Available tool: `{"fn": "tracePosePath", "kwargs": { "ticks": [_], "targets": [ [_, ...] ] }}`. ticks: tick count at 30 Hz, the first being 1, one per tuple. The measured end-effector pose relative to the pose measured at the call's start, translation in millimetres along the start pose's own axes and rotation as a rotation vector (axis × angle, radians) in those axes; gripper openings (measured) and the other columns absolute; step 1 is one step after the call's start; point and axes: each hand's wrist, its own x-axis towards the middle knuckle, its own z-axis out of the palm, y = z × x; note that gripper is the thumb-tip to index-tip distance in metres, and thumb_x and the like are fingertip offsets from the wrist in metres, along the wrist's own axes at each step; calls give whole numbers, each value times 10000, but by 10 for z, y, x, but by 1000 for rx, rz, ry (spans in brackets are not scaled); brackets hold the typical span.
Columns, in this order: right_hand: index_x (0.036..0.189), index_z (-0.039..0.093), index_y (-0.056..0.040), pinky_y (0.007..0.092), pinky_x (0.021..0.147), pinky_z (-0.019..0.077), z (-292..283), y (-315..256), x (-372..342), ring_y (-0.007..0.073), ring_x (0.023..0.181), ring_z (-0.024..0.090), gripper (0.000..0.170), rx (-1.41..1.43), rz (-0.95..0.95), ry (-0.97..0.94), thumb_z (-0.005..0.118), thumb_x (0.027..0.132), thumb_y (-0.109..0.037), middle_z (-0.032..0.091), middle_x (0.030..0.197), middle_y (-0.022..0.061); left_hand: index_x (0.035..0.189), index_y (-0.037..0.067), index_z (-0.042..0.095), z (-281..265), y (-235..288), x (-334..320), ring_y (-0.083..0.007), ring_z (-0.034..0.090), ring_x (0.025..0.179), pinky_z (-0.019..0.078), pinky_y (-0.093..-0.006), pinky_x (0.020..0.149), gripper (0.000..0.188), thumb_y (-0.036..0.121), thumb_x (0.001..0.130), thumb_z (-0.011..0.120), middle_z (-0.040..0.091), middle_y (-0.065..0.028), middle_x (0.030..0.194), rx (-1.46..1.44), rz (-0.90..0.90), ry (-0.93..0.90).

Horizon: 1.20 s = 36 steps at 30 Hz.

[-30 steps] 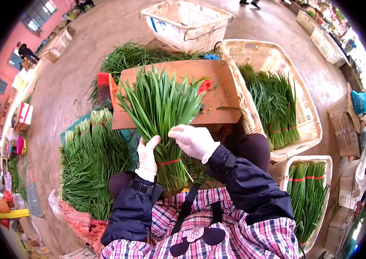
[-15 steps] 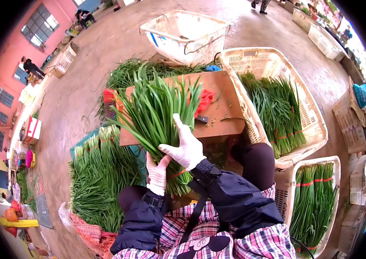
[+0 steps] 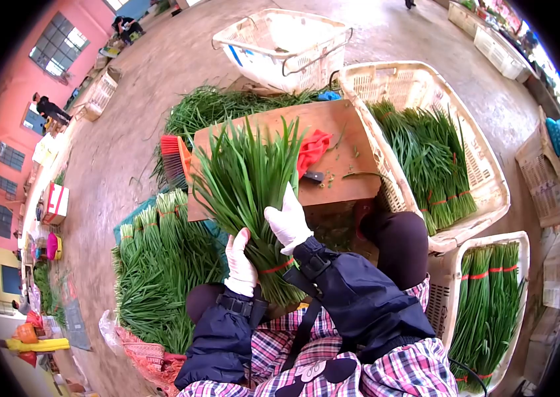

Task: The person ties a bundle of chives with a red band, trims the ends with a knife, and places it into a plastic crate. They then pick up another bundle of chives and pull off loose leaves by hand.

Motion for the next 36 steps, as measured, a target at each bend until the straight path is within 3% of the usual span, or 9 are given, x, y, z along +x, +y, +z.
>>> {"fn": "tracePosePath", "kwargs": {
  "ticks": [4, 9, 14, 17, 23, 26, 29, 30, 36],
  "targets": [
    [1462, 304, -34, 298, 1030, 370, -116, 7, -12, 164, 1194, 487, 742, -32, 111, 53, 533, 767, 90, 508, 1327, 73, 1141, 25, 617, 43, 41, -20, -166, 629, 929, 491, -283, 848, 298, 122, 860, 640, 667, -48, 1065, 0, -25, -9],
    [1516, 160, -34, 314, 1078, 336, -150, -99, -48, 235, 1290, 447, 1063, -537, 95, -30, 826, 712, -234, 440, 1431, 183, 1193, 22, 582, 96, 9, -55, -164, 618, 949, 484, -290, 877, 380, 73, 829, 677, 650, -52, 1103, 124, 38, -18],
    [1541, 83, -84, 319, 1064, 360, -208, -56, -36, 247, 1276, 468, 1012, -314, 150, -30, 746, 784, -192, 437, 1433, 191, 1276, 30, 535, 31, 4, -9, -164, 594, 1010, 453, -298, 940, 484, 27, 819, 696, 624, -42, 1174, 171, 8, -11],
    [1534, 155, -91, 348, 1044, 378, -400, -128, 13, 262, 1245, 490, 944, -536, 283, -34, 740, 808, -238, 503, 1356, 211, 1268, 26, 539, 59, 53, -4, -159, 587, 1003, 444, -294, 931, 490, 53, 811, 715, 624, -38, 1164, 127, -26, 29],
    [1476, 314, -39, 270, 903, 461, -836, -340, 21, 136, 1076, 560, 723, -417, 15, 111, 668, 845, -43, 505, 1369, 106, 1239, 29, 553, 53, 104, -9, -154, 582, 968, 444, -293, 898, 469, 55, 803, 723, 626, -27, 1129, 200, -19, 89],
    [1295, 540, -76, 171, 592, 414, -794, -626, -35, 5, 718, 495, 416, -634, -88, 203, 613, 889, -26, 571, 870, -48, 1240, 28, 552, 47, 112, -22, -157, 583, 976, 441, -296, 908, 469, 55, 803, 722, 627, -27, 1129, 190, -18, 87],
    [960, 656, -41, 236, 709, 467, -604, -651, -199, 75, 768, 543, 111, -809, -228, 5, 647, 857, 0, 604, 851, -2, 1225, 31, 560, 13, 78, 16, -164, 591, 977, 451, -295, 901, 442, 29, 808, 707, 632, -30, 1117, 177, -20, 91],
    [928, 655, -40, 246, 673, 468, -556, -591, -262, 111, 723, 556, 106, -909, -315, -88, 688, 827, -32, 610, 837, 37, 1217, 31, 564, 45, 100, 2, -164, 595, 967, 456, -293, 892, 431, 26, 809, 705, 634, -31, 1112, 155, -29, 92],
    [872, 626, -103, 360, 634, 491, -270, -273, -525, 282, 711, 612, 190, -1161, -84, -162, 727, 783, -237, 579, 792, 80, 1162, 36, 588, 62, 93, -17, -157, 608, 898, 480, -286, 840, 366, 46, 816, 705, 649, -34, 1068, 117, -37, 73]
  ]
}}
